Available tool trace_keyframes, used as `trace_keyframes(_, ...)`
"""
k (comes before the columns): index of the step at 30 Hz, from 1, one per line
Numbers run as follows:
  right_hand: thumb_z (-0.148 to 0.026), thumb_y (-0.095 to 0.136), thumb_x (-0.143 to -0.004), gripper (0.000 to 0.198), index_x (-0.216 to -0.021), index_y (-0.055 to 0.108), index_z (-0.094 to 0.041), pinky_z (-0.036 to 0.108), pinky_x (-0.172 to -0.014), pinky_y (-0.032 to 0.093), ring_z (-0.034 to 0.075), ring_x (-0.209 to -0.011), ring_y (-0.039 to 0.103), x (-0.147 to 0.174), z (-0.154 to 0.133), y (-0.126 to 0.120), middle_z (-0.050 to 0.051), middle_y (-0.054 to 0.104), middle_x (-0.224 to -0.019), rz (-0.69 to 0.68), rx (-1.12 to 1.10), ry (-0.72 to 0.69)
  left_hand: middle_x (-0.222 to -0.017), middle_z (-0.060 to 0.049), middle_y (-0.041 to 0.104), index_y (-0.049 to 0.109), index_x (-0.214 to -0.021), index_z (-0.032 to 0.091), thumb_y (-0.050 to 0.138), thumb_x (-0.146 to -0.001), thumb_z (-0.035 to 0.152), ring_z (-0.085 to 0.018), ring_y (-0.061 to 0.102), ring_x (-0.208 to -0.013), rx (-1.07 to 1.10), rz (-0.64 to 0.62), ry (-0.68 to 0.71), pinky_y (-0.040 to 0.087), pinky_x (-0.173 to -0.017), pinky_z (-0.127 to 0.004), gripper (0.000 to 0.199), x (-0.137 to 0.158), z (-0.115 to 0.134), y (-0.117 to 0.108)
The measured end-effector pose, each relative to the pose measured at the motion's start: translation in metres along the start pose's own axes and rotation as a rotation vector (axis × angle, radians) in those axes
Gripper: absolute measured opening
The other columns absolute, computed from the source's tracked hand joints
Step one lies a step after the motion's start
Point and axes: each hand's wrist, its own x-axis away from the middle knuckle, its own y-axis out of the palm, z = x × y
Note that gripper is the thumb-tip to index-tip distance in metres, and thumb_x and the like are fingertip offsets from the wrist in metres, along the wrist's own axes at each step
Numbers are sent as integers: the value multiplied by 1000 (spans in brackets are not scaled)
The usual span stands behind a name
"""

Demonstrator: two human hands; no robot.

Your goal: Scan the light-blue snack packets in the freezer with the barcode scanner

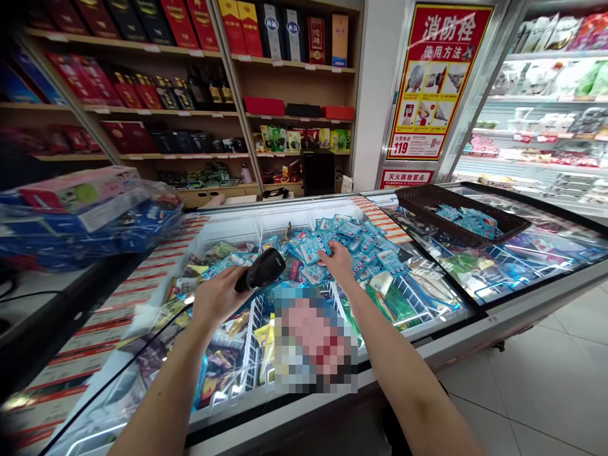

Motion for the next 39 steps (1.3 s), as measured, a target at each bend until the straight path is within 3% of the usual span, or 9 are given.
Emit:
trace_keyframes(5, -44, 64, -65, 32, -81, 49, -21, 33, -60, 54, 18, -61, 64, -1, 7, -2, -5, 51, -65, 50, -190, 31, -97, -2, 64, 55, -106, 26, 48, -79, 38, -20, 60, -87, 16, -14, 51, 35, -56, -27, 31, -2, 9, 1)
trace_keyframes(11, -45, 66, -64, 33, -75, 46, -22, 36, -69, 57, 15, -58, 62, -9, 15, 0, -10, 34, -53, 40, -364, 51, -99, -1, 64, 54, -108, 27, 49, -78, 38, -20, 60, -89, 63, -25, 83, 37, -58, -26, 33, -5, 17, 1)
trace_keyframes(19, -48, 66, -63, 38, -78, 43, -22, 35, -70, 57, 16, -62, 64, -9, 13, 2, -10, 38, -57, 25, -358, 117, -98, -2, 64, 55, -108, 26, 47, -79, 40, -19, 59, -89, 88, -77, 67, 38, -60, -26, 34, -5, 22, 0)
trace_keyframes(26, -47, 63, -65, 35, -76, 40, -23, 35, -69, 57, 17, -62, 65, -5, 7, 1, -10, 28, -56, 26, -315, 118, -97, -2, 64, 55, -109, 26, 48, -78, 37, -19, 59, -86, 70, -106, 90, 37, -58, -26, 34, -6, 24, 0)
trace_keyframes(34, -49, 62, -66, 36, -77, 39, -23, 35, -67, 57, 20, -67, 66, -4, 7, -1, -8, 36, -56, 22, -304, 100, -97, -1, 64, 56, -108, 27, 49, -77, 39, -19, 59, -85, 55, -115, 67, 36, -57, -26, 34, -6, 24, 1)
trace_keyframes(39, -47, 59, -70, 32, -83, 43, -22, 35, -69, 57, 21, -70, 67, -8, 9, -7, -4, 51, -64, 113, -278, 78, -101, -1, 64, 56, -108, 27, 47, -78, 39, -19, 59, -89, 82, -80, 51, 37, -58, -25, 34, -5, 22, 1)
